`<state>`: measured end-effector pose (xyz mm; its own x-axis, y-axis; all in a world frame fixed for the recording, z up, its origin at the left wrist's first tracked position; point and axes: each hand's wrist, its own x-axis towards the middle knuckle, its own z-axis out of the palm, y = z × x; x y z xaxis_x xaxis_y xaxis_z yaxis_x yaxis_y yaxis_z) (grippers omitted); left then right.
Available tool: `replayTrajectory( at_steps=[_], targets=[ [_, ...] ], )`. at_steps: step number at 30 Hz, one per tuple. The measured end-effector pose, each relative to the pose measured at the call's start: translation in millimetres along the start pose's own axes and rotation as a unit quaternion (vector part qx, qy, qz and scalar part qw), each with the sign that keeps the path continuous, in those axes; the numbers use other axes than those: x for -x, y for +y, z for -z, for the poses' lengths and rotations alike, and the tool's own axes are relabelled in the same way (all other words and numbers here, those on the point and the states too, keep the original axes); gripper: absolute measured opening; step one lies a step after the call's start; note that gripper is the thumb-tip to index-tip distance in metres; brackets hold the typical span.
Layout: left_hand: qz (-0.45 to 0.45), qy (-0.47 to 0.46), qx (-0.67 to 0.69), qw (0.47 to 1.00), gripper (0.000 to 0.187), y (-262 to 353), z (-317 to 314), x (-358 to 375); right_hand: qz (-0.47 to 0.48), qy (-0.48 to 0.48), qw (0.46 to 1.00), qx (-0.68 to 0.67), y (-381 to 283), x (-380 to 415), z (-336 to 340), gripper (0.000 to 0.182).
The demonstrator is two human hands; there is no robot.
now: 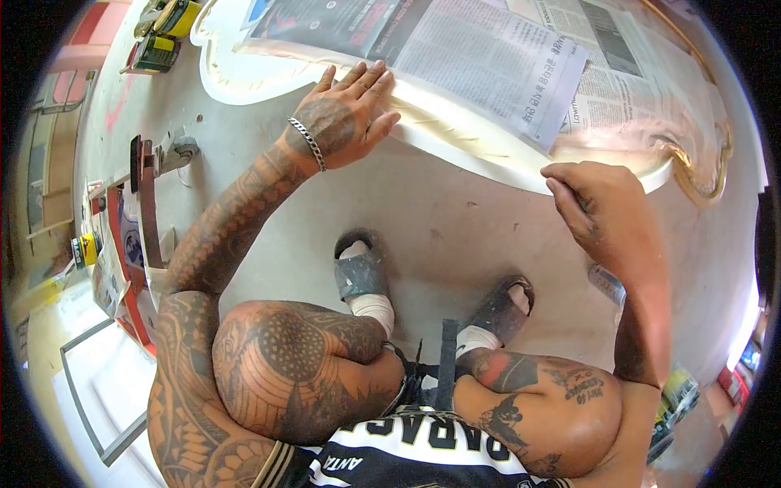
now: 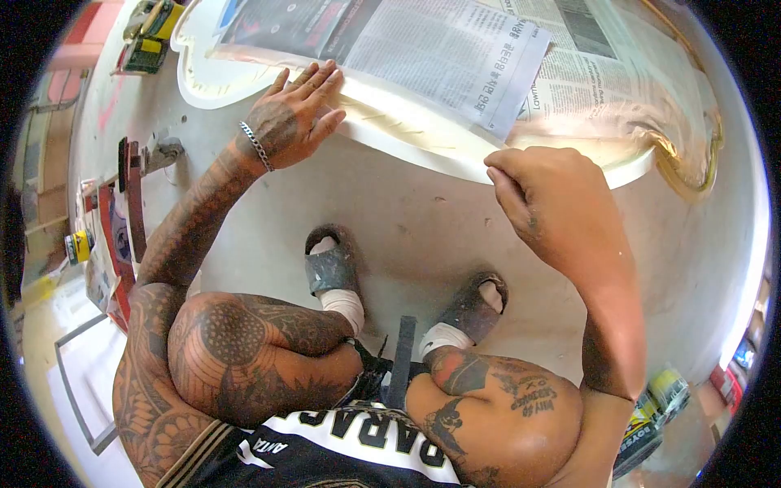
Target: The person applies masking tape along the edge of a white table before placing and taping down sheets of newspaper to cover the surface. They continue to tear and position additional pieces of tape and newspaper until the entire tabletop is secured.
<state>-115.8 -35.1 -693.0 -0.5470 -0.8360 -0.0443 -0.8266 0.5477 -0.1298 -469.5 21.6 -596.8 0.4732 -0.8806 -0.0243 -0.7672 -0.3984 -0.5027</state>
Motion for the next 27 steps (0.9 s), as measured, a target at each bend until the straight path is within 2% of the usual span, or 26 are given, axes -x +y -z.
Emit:
replayTrajectory(
  at_steps=[6, 16, 27],
  targets=[
    [0.001, -0.011, 0.001, 1.000, 0.066, 3, 5, 0, -0.006, -0.053, 0.995, 0.084, 3, -8, -7, 0.018],
    [-0.007, -0.011, -0.005, 1.000, 0.068, 10, 7, -1, -0.007, -0.078, 0.982, 0.172, -6, -19, -9, 0.024],
    [-0.079, 0.030, 0.065, 0.994, 0.072, 74, 15, -4, 0.012, -0.080, 0.977, 0.197, -6, -18, -14, 0.023]
  ],
)
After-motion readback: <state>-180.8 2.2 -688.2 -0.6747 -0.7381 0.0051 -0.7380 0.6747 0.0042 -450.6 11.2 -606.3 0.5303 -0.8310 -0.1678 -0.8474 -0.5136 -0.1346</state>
